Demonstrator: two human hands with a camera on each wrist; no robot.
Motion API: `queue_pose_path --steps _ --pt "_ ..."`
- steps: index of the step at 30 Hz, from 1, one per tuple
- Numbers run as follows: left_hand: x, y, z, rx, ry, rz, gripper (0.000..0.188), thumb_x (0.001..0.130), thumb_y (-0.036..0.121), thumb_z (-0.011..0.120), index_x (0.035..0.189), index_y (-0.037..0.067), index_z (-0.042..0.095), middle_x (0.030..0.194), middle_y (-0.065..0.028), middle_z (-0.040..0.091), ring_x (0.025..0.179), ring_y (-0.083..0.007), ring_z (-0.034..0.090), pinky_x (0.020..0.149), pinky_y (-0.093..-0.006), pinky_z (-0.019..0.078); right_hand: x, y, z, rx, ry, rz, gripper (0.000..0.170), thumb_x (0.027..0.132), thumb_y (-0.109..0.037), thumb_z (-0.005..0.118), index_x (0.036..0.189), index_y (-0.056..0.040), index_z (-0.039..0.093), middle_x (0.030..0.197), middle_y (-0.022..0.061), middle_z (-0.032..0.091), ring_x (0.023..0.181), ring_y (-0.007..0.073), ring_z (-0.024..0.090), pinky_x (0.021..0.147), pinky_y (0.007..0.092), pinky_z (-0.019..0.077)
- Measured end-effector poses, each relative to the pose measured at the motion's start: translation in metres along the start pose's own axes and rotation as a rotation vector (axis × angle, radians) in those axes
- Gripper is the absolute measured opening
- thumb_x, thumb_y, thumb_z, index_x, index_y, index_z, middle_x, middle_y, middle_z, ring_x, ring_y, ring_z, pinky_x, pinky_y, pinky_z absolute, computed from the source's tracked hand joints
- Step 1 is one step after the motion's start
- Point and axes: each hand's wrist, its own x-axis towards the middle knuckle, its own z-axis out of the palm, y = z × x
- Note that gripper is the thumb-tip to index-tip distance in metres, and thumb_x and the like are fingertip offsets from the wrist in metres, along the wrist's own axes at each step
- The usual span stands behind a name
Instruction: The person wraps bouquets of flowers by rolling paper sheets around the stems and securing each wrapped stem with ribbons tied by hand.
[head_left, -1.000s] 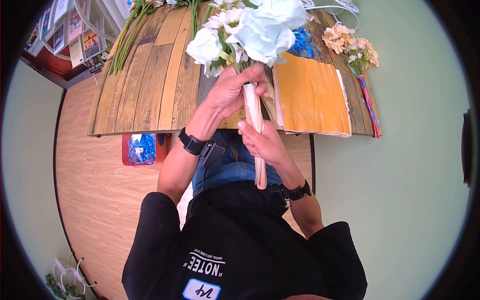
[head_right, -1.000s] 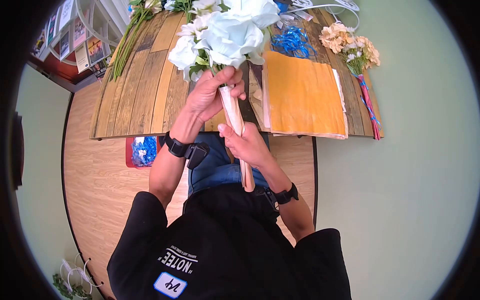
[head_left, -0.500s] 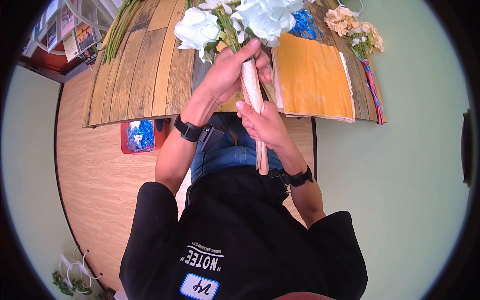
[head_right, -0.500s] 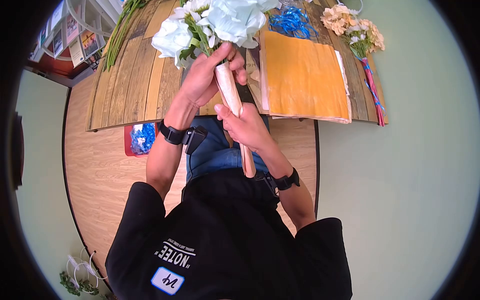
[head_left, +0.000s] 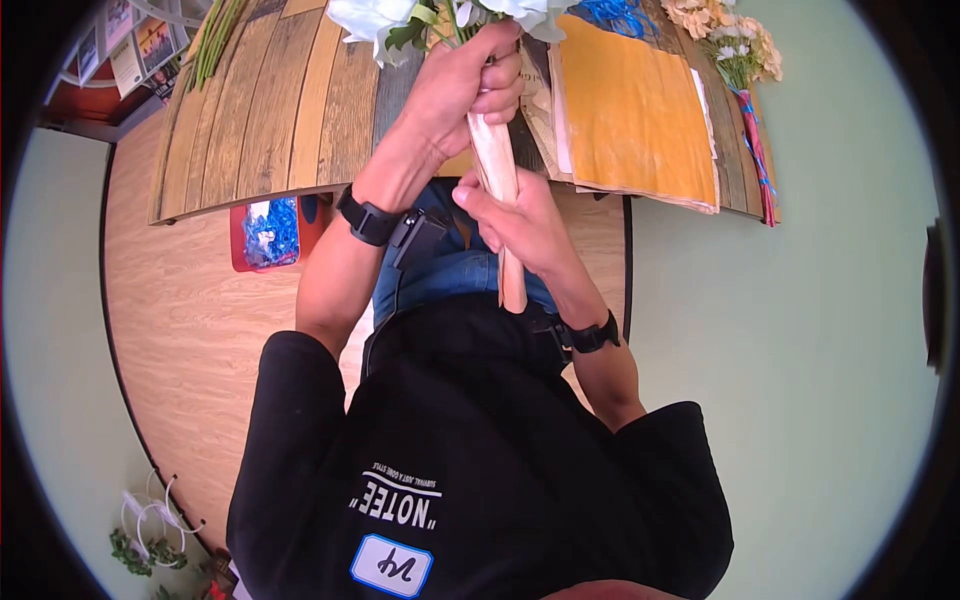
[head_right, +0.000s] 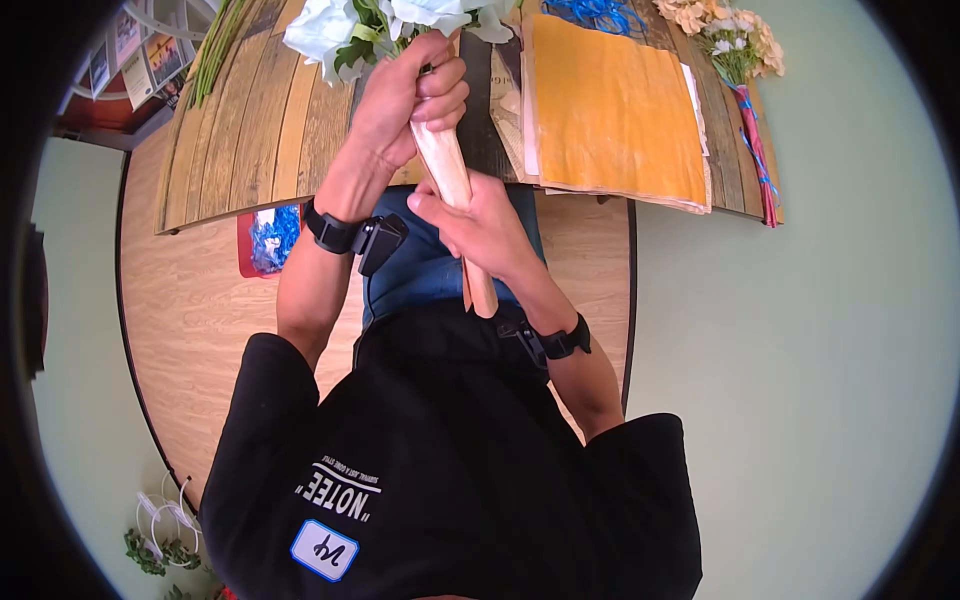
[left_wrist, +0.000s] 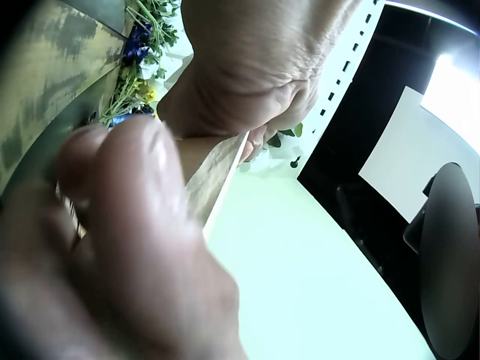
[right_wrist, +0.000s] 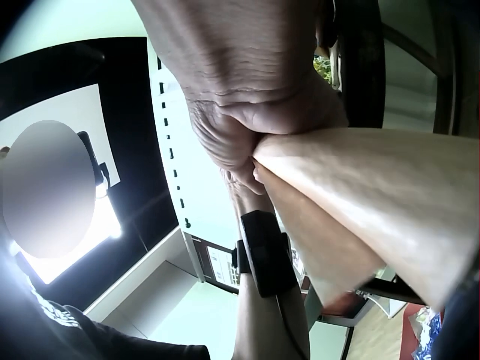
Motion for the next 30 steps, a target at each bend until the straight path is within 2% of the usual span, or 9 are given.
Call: queue_pose_path --steps 12,15,17,21,23,24,26,29,30 --pt "0.003 -0.006 -0.01 -0.019 0.059 -0.086 0.036 0.104 0.024 0.05 0.071 0.016 0.037 0.056 0.0078 0.028 0.04 -0.0043 0.028 0.039 -0.0222 0.0271 -0.034 0.043 0.004 -0.069 0.107 0.165 0.032 0.098 -0.03 0.067 0.092 0.0006 0.06 0.061 -0.0016 0.051 0.049 0.0061 0.046 0.044 0.025 0.0391" --pt "0.003 -0.006 -0.011 -0.032 0.057 -0.076 0.035 0.104 0.025 0.049 0.072 0.016 0.038 0.056 0.0079 0.028 0.04 -0.0042 0.028 0.039 -0.0221 0.0266 -0.034 0.05 0.004 -0.211 0.164 0.101 0.033 0.098 -0.03 0.067 0.09 0.001 0.06 0.062 -0.0002 0.054 0.05 0.0076 0.047 0.045 0.0265 0.0387" --pt "0.003 -0.007 -0.015 -0.05 0.038 -0.065 0.034 0.104 0.026 0.048 0.073 0.016 0.038 0.056 0.0079 0.028 0.04 -0.004 0.027 0.039 -0.0221 0.0264 -0.032 0.055 0.008 -0.492 0.299 -0.21 0.029 0.097 -0.026 0.068 0.091 0.0017 0.061 0.063 0.0008 0.055 0.052 0.0101 0.051 0.049 0.0288 0.0423" --pt "0.003 -0.006 -0.027 -0.138 -0.064 -0.065 0.034 0.104 0.028 0.05 0.073 0.015 0.04 0.055 0.0077 0.028 0.041 -0.0044 0.028 0.038 -0.023 0.0259 -0.037 0.044 0.009 -0.46 0.244 -0.157 0.028 0.096 -0.024 0.07 0.101 0.002 0.062 0.072 0.0032 0.061 0.057 0.0132 0.056 0.056 0.0305 0.0477" --pt "0.002 -0.003 -0.027 -0.166 -0.11 -0.051 0.031 0.104 0.026 0.047 0.075 0.015 0.04 0.056 0.0075 0.029 0.041 -0.0044 0.027 0.038 -0.0232 0.0253 -0.038 0.026 0.001 -0.068 -0.059 0.143 0.033 0.095 -0.023 0.072 0.111 0.0016 0.058 0.081 0.0057 0.063 0.064 0.0155 0.062 0.062 0.0319 0.0523" --pt "0.001 -0.002 -0.025 -0.197 -0.154 -0.038 0.028 0.104 0.024 0.044 0.078 0.014 0.04 0.056 0.0072 0.029 0.04 -0.0045 0.027 0.037 -0.0233 0.0246 -0.032 0.028 -0.001 -0.064 -0.055 0.139 0.033 0.095 -0.023 0.072 0.111 0.0016 0.058 0.081 0.0057 0.063 0.064 0.0155 0.062 0.062 0.0319 0.0523" --pt "-0.001 -0.005 -0.024 -0.191 -0.196 -0.07 0.032 0.106 0.029 0.043 0.078 0.015 0.04 0.055 0.0078 0.027 0.039 -0.0045 0.025 0.036 -0.0231 0.0239 -0.01 0.028 -0.008 0.049 -0.072 -0.189 0.042 0.096 -0.033 0.071 0.115 0.0005 0.055 0.084 0.007 0.063 0.067 0.0164 0.065 0.063 0.0313 0.0544" --pt "-0.005 -0.017 -0.024 -0.244 -0.264 -0.156 0.037 0.11 0.036 0.039 0.078 0.017 0.038 0.053 0.0078 0.026 0.037 -0.0053 0.024 0.036 -0.024 0.0222 0.007 0.005 -0.018 0.41 -0.306 0.022 0.046 0.097 -0.042 0.067 0.112 -0.0001 0.056 0.083 0.0078 0.062 0.068 0.0176 0.066 0.063 0.0319 0.055" --pt "-0.006 -0.022 -0.025 -0.312 -0.287 -0.169 0.025 0.104 0.024 0.04 0.08 0.014 0.04 0.055 0.0064 0.028 0.039 -0.0059 0.025 0.037 -0.0242 0.0221 0.01 0.001 -0.015 0.443 -0.359 0.038 0.047 0.098 -0.047 0.062 0.106 -0.0015 0.057 0.078 0.006 0.06 0.061 0.0156 0.061 0.059 0.0302 0.0531"
